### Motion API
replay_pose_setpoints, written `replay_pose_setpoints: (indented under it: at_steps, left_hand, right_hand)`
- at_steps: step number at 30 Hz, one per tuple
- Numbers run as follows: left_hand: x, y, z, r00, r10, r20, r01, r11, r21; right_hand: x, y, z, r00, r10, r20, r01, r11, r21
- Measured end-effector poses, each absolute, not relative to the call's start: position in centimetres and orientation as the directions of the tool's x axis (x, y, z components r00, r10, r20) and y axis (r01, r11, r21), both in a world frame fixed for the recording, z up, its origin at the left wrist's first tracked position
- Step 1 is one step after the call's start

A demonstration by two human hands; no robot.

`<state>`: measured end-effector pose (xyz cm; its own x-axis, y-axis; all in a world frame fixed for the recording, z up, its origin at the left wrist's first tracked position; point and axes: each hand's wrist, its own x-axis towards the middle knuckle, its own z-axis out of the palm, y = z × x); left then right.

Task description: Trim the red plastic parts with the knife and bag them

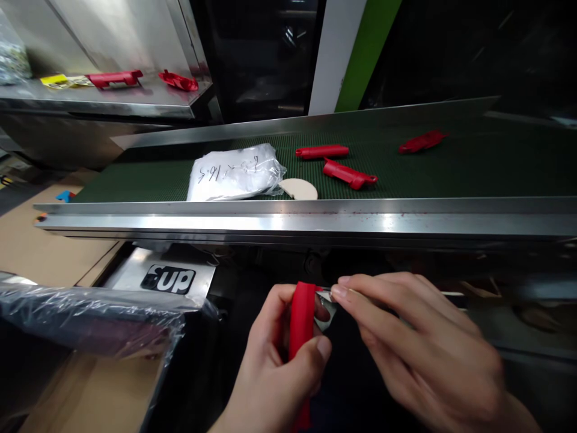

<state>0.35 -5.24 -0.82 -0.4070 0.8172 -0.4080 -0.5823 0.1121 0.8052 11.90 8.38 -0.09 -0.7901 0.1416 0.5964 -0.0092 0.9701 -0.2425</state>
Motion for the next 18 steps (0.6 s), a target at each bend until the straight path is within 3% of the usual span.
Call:
replay_pose_setpoints:
  at_steps: [8,11,14,18]
  left_hand:
    - [0.5,-5.4,-0.9,-0.347,0.843,-0.412,-0.606,0.134,0.784]
    - [0.5,-5.9,-1.0,-0.297,0.868,-0.399,-0.628,0.137,0.766]
    - [0.4,-6.1,-1.4,-0.225,0.901,-0.371,-0.711,0.108,0.695]
    - [0.1,-5.9,-1.5,-0.138,0.945,-0.296,-0.818,0.06,0.572]
  right_hand:
    - [12.4,8.7,-0.4,-0.776,0.143,0.615,-0.004,0.973,-0.232]
    - [12.6,9.5,-0.4,-0.71,0.257,0.656,0.091,0.957,-0.277]
    - [12.8,9.6,-0.3,-0.677,0.341,0.653,0.109,0.923,-0.369]
    - [12.8,8.4,0.0,-0.744,0.262,0.615,-0.011,0.915,-0.403]
